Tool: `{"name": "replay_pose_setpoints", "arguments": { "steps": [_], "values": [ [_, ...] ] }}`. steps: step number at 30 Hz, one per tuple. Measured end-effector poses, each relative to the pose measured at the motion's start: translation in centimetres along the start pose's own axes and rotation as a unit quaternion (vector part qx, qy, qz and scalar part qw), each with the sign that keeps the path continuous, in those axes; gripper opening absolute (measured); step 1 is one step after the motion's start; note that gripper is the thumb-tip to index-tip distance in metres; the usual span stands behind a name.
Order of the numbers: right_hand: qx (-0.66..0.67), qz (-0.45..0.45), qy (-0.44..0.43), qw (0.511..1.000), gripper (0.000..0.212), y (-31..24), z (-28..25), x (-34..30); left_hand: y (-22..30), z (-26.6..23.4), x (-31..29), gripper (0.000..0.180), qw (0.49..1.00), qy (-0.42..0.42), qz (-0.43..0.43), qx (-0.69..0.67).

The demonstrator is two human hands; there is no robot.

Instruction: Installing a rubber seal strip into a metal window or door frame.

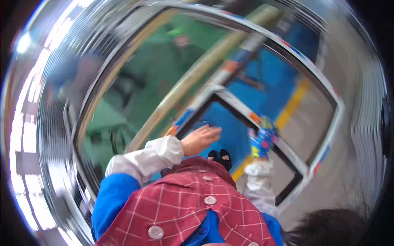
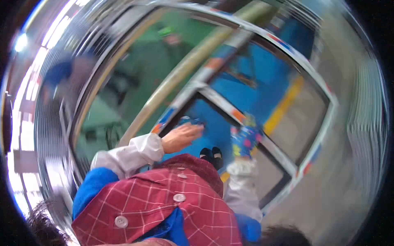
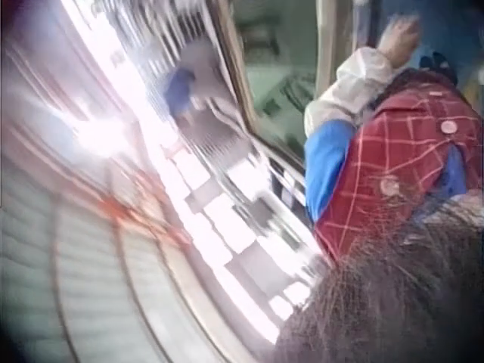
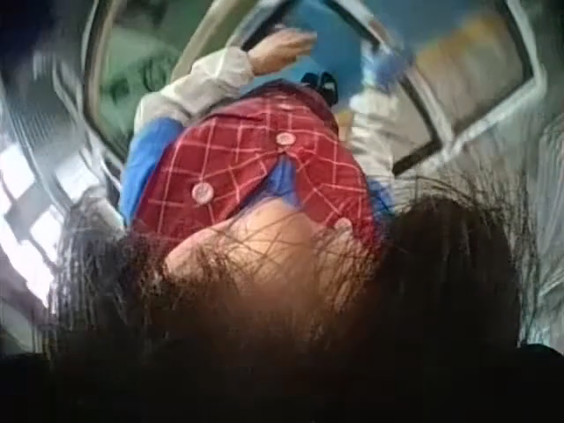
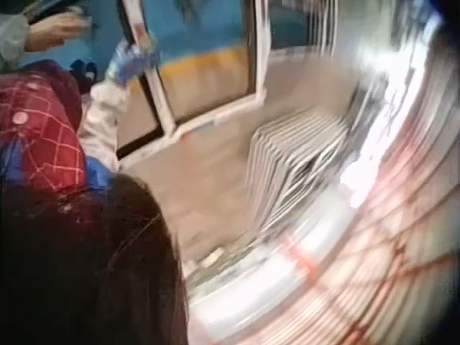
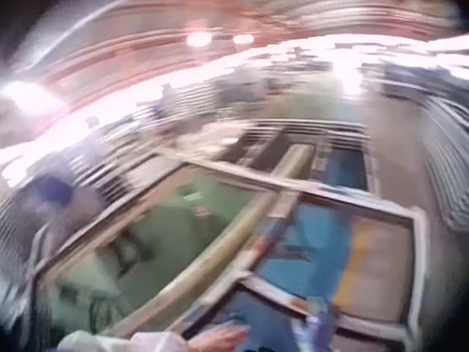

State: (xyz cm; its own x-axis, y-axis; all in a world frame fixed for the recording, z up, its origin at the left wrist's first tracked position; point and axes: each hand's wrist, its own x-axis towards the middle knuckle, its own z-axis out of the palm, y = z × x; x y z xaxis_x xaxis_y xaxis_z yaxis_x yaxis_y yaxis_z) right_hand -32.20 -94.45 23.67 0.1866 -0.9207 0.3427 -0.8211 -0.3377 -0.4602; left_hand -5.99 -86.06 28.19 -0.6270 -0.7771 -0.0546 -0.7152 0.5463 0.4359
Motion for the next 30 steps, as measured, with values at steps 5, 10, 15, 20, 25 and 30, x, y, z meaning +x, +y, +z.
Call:
{"name": "replay_pose_setpoints", "arguments": {
  "steps": [5, 10, 15, 20, 25, 30],
  "values": [
    [0.16, -0.203, -0.133, 0.957, 0.042, -7.5, 3.0, 0.3, 6.5, 4.4, -19.1, 0.033, 0.938, -0.03, -0.346, -0.004],
    [0.252, -0.52, -0.3, 0.759, 0.035, -23.5, 10.8, -3.2, 17.8, 15.8, -34.0, 0.033, 0.691, 0.176, -0.696, -0.087],
    [0.318, -0.7, -0.341, 0.541, 0.032, -38.8, 16.4, -9.4, 30.1, 24.5, -33.6, 0.024, 0.358, 0.313, -0.861, -0.182],
    [0.264, -0.74, -0.437, 0.439, 0.032, -50.9, 18.4, -20.4, 32.7, 30.8, -33.3, 0.023, 0.194, 0.445, -0.83, -0.274],
    [0.144, -0.694, -0.506, 0.491, 0.035, -58.7, 25.7, -32.0, 31.1, 33.8, -48.5, 0.024, 0.229, 0.497, -0.799, -0.248],
    [0.121, -0.569, -0.629, 0.516, 0.025, -63.8, 36.5, -38.6, 32.4, 32.5, -55.8, 0.027, 0.211, 0.486, -0.831, -0.171]
  ]
}}
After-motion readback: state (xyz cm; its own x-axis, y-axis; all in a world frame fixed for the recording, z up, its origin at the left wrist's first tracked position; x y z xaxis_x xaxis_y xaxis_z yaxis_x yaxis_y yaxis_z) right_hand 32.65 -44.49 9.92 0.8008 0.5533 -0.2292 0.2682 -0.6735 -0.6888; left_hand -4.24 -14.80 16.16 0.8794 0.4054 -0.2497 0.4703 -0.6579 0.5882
